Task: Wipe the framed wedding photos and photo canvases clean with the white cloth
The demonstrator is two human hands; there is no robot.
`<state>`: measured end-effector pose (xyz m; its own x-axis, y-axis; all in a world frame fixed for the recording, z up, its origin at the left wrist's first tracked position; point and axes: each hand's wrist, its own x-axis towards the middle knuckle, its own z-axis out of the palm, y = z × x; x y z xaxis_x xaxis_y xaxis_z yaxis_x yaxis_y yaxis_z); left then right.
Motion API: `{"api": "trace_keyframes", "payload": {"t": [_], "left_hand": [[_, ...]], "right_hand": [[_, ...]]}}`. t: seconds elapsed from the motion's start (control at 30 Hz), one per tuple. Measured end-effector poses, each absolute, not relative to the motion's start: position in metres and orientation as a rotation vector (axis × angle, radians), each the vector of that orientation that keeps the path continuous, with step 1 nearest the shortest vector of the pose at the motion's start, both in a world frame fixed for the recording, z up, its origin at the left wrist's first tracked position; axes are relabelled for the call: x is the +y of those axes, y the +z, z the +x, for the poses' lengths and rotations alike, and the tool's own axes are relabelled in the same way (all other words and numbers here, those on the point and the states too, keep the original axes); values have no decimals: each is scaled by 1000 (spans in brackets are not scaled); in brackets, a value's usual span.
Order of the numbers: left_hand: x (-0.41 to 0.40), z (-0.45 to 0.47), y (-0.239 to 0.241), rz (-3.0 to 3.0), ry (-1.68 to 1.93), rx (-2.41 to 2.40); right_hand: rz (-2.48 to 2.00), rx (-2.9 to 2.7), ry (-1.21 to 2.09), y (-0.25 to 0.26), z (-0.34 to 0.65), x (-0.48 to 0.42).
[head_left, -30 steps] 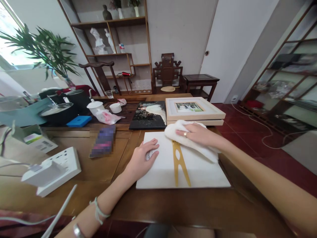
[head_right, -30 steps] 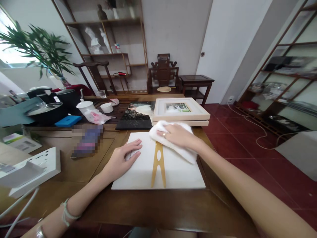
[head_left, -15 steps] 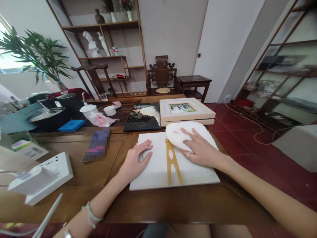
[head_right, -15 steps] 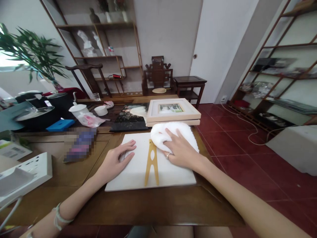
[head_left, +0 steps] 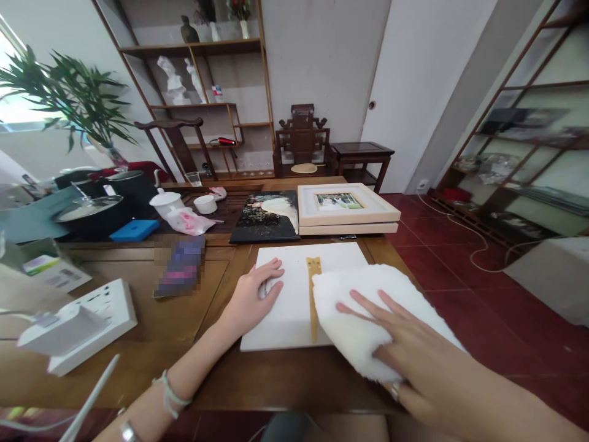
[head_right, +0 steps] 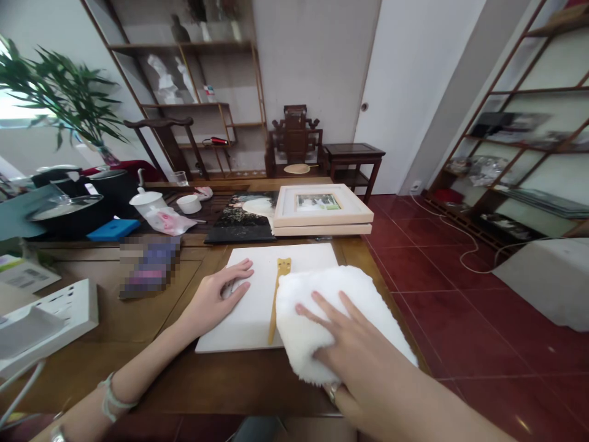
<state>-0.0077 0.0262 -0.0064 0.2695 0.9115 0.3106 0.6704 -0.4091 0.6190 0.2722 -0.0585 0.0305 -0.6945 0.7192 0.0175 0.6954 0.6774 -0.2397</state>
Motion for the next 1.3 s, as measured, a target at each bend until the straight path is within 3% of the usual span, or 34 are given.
{"api": "trace_keyframes", "payload": {"t": [0.37, 0.87, 1.3], "left_hand": [[24, -9, -4, 2226, 954, 1379], [25, -10, -2, 2279, 995, 1349], [22, -9, -1, 2244, 1005, 1378]], "right_hand": [[-1224, -2563, 108, 23, 259, 26], [-1173, -2567, 207, 18, 269, -72], [-1319, -2489, 159, 25, 266, 26]]}}
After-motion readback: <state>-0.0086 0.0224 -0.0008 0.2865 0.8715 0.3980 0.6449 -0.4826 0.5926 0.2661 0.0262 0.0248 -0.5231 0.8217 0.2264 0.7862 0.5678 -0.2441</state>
